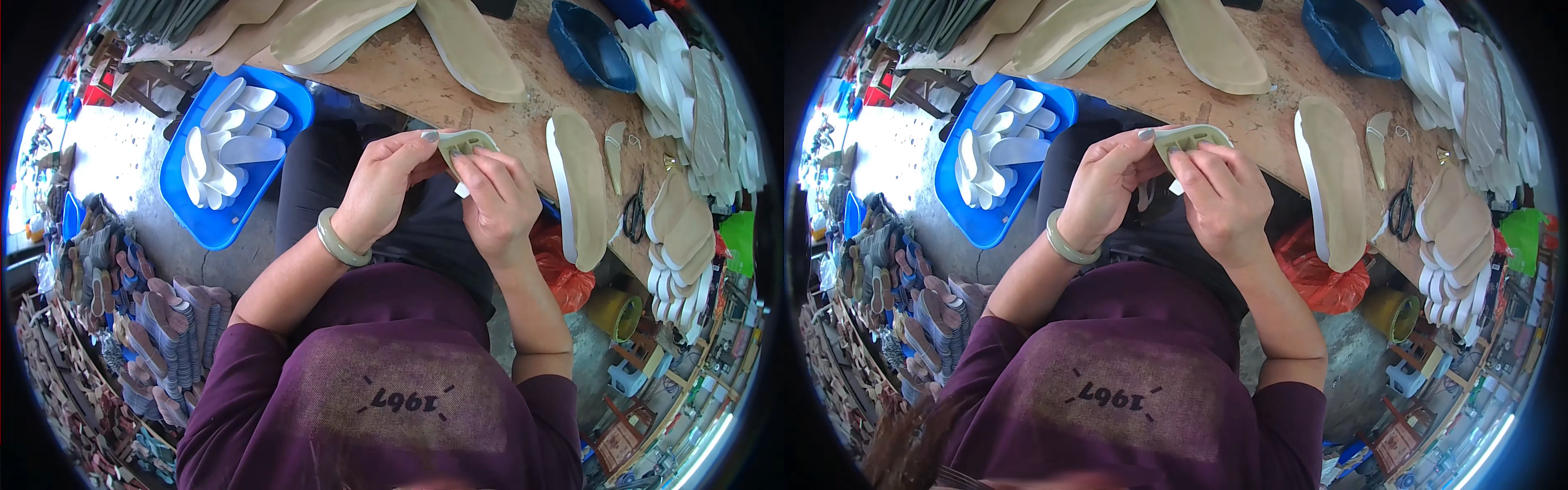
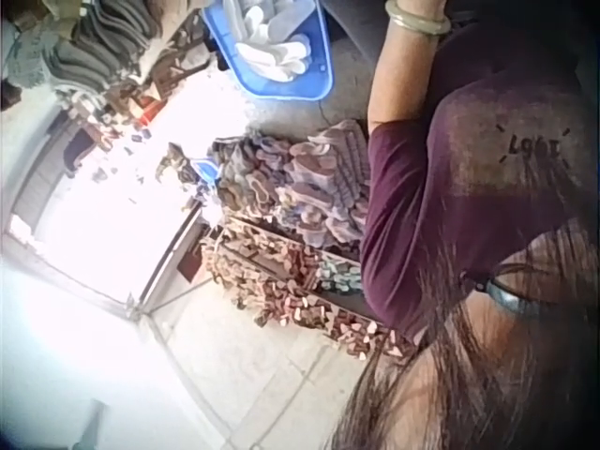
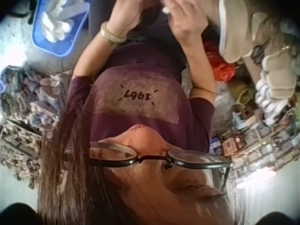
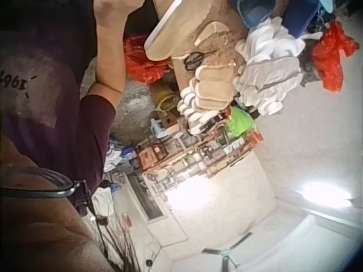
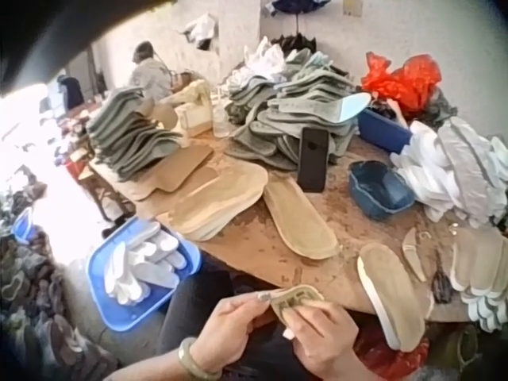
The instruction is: Applying adhesive to shoe lining components and assembling them, followed by trimming with scissors.
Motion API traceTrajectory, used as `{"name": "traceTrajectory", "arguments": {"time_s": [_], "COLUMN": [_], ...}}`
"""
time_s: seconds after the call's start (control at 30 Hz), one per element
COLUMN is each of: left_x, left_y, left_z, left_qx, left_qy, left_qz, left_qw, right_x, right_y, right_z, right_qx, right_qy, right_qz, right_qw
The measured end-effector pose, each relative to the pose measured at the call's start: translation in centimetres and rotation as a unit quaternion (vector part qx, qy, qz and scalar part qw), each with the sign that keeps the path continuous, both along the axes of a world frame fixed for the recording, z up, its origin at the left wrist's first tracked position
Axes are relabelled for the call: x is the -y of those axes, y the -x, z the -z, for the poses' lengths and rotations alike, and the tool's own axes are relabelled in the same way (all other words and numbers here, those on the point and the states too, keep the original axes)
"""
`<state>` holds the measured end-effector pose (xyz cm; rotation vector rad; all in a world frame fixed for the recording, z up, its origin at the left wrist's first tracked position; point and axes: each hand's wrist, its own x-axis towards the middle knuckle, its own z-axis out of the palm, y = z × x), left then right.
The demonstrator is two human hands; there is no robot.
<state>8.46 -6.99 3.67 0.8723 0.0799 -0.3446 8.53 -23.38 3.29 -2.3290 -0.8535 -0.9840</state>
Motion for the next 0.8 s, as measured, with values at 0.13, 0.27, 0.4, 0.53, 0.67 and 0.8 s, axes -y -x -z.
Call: {"name": "traceTrajectory", "arguments": {"time_s": [0.13, 0.27, 0.4, 0.53, 0.67, 0.8], "left_x": [0.1, 0.4, 0.2, -0.3, -1.4, -0.5], "left_y": [-0.5, -0.6, -0.5, -0.1, -1.2, -0.7], "left_z": [0.2, 0.8, 1.5, 0.3, 0.2, -0.2], "left_qx": [0.008, 0.054, 0.139, 0.184, 0.156, 0.101], "left_qy": [-0.020, -0.091, -0.215, -0.118, -0.124, -0.008], "left_qz": [0.007, -0.010, -0.007, -0.043, -0.028, 0.083], "left_qw": [1.000, 0.994, 0.967, 0.975, 0.979, 0.991], "right_x": [0.0, -0.3, -0.2, 1.0, 2.1, 1.5], "right_y": [-0.2, -0.5, -0.9, -1.9, -2.4, -2.1], "right_z": [0.3, 0.5, 0.5, -1.4, -1.4, -0.9], "right_qx": [0.002, -0.007, -0.045, -0.388, -0.490, -0.528], "right_qy": [0.034, 0.041, 0.025, -0.282, -0.582, -0.646], "right_qz": [0.012, 0.013, 0.012, 0.039, -0.121, -0.195], "right_qw": [0.999, 0.999, 0.999, 0.877, 0.638, 0.516]}}
